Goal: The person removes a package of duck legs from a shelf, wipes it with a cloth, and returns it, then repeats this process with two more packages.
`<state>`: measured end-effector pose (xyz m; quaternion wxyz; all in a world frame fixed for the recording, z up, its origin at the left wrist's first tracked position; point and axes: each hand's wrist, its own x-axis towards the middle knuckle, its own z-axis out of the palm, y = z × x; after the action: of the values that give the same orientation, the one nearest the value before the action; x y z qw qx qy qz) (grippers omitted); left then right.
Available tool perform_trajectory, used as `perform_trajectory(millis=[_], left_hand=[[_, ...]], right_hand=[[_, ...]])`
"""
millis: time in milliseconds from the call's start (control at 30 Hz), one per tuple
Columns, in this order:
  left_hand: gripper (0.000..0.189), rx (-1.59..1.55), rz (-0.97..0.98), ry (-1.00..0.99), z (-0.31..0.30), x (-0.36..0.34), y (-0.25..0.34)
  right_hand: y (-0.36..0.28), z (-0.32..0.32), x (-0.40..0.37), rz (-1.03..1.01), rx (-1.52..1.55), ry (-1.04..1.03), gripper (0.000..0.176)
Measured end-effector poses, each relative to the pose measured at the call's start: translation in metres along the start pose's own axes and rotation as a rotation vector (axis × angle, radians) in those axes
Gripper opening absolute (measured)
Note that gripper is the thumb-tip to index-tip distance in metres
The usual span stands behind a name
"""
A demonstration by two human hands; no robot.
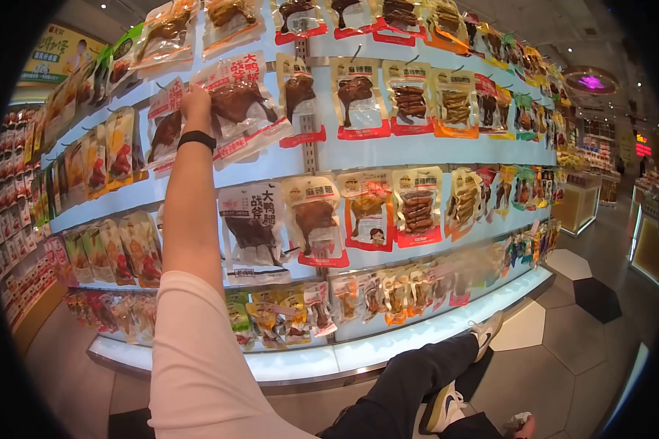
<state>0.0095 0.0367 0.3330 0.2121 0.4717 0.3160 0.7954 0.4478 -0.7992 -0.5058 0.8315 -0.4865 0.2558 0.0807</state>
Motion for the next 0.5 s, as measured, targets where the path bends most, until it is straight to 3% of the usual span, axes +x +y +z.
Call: perform_trajectory(millis=[100,300,400,500], left_hand=[[0.065,0.041,0.037,0.084,-0.004,-0.014,0.006],[0.061,-0.052,0.114,0.052,-0.005,-0.017,0.009],[0.061,-0.045,0.186,0.048,-0.014,-0.033,0.021],[0.063,-0.092,0.296,-0.020,-0.024,-0.054,0.031]], right_hand=[[-0.005,0.008,-0.017,-0.060,-0.030,-0.004,0.038],[-0.004,0.005,-0.018,-0.031,-0.011,-0.155,0.038],[-0.002,0.004,-0.010,-0.006,-0.035,-0.013,0.037],[-0.002,0.004,-0.015,-0.013,-0.063,-0.032,0.036]])
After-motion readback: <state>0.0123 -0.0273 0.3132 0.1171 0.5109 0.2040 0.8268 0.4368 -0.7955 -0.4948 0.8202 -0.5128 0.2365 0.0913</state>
